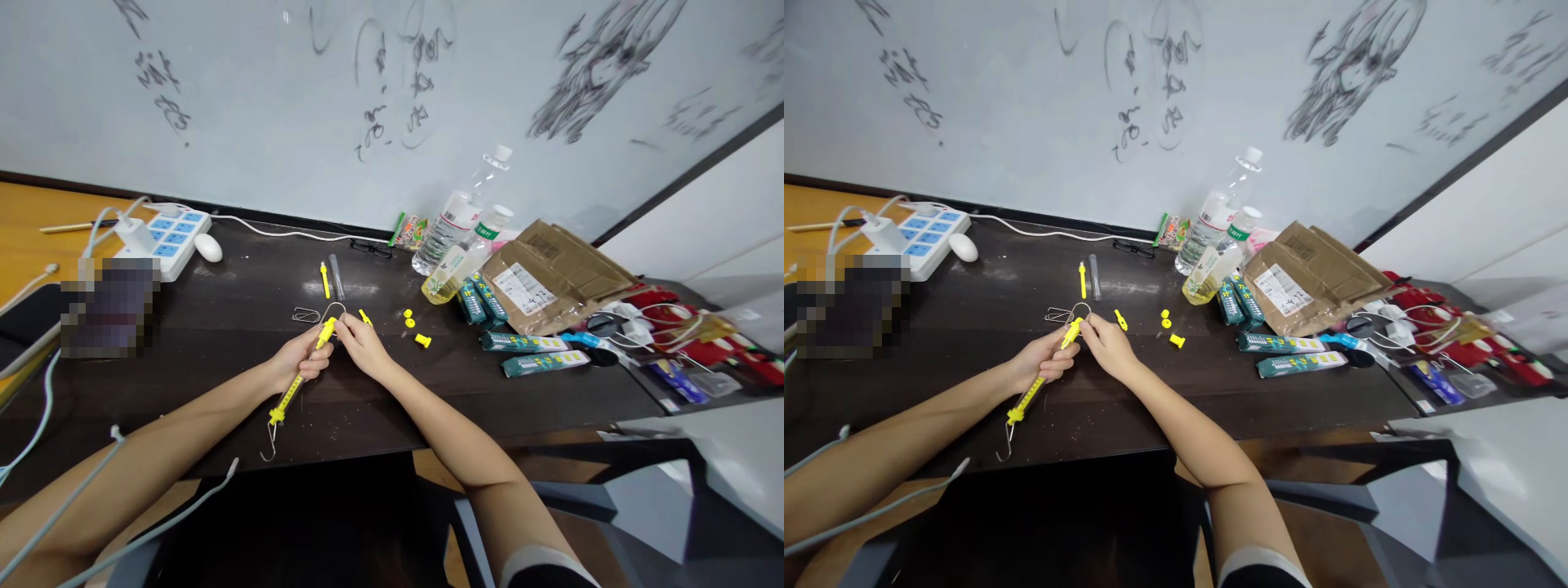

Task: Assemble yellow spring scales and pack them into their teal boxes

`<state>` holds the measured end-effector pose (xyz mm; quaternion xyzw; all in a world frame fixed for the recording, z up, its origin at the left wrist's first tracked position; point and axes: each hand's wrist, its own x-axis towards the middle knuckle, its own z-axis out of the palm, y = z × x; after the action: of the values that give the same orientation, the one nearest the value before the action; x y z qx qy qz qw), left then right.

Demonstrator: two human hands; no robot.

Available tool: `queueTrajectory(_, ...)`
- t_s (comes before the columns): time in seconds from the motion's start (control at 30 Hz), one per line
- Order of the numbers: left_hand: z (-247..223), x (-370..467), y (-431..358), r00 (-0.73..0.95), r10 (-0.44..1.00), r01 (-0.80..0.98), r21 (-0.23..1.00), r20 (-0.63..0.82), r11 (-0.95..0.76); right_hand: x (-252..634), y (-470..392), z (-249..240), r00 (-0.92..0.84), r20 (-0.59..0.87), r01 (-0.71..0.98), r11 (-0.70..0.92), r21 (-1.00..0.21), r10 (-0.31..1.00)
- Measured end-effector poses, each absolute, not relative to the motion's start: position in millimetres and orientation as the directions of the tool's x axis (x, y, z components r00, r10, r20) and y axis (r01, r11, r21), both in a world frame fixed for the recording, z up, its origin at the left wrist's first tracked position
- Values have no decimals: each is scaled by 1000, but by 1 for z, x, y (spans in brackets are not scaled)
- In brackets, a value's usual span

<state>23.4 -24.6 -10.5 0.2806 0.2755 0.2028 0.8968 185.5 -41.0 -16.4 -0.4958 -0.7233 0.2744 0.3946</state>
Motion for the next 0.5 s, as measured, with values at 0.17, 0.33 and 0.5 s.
queueTrajectory(0.17,-15,23,-24,762,527,-259,569,-377,781,182,-38,-24,-183,207,279,253,-926,961)
queueTrajectory(0.33,-19,21,-25,791,507,-261,559,-344,787,179,-38,-23,-240,69,-8,69,-998,968)
queueTrajectory(0.5,-15,24,-28,755,601,-329,640,-264,695,173,-40,-22,-228,-8,-149,-43,-988,974)
